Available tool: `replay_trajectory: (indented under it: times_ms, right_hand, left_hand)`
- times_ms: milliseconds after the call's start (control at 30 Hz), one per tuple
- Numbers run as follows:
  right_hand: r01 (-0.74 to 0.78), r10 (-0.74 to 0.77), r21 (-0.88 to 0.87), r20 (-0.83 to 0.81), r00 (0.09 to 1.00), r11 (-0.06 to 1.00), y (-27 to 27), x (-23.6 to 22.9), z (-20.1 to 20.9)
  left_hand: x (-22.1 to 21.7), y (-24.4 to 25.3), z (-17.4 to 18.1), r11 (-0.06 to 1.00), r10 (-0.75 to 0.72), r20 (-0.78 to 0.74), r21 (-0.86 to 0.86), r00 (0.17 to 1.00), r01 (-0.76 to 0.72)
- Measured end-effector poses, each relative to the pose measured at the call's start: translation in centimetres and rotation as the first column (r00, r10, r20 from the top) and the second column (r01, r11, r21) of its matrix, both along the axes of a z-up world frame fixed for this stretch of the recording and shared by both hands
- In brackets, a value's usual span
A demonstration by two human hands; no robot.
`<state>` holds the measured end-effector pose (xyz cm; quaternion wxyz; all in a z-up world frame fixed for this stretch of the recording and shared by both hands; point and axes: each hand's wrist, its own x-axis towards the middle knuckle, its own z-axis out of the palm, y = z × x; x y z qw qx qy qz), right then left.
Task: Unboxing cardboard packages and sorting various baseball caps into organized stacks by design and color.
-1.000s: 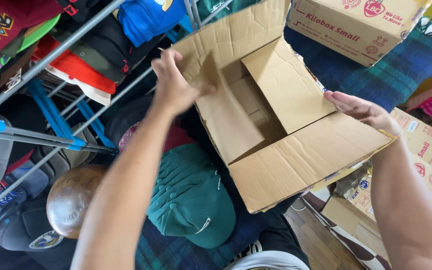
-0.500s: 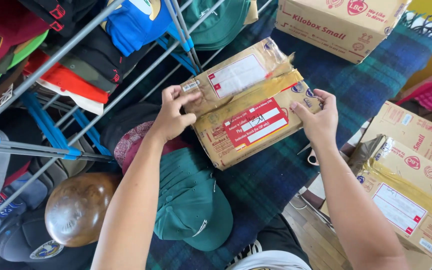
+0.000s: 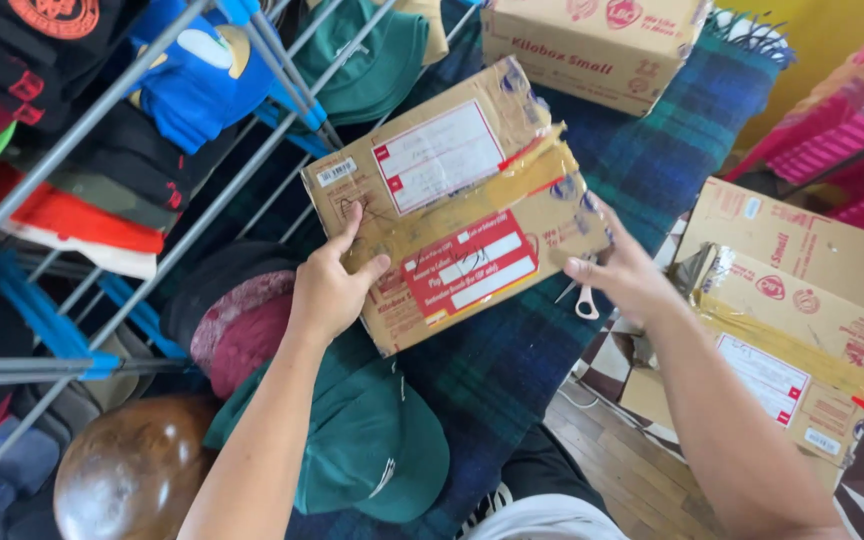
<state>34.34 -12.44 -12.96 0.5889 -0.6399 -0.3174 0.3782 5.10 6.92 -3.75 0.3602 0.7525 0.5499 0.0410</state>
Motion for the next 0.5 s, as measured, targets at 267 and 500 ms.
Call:
replay_trajectory:
  times_ms: [267, 500]
  right_hand:
    - [0.395, -0.385, 0.116, -0.100, 0.918, 0.911, -0.9, -0.3, -1.0]
    - [0.673, -0.602, 0.267, -0.304, 0.738, 0.690, 4.5, 8.9, 7.8]
  left_hand:
    - [6.0, 1.2, 2.0, 0.959, -0.149, 0.203, 0.268, 0.968, 0.091]
    - [15.0, 5.6, 6.5, 0.781, -0.552, 0.590, 0.613, 0.589, 0.118]
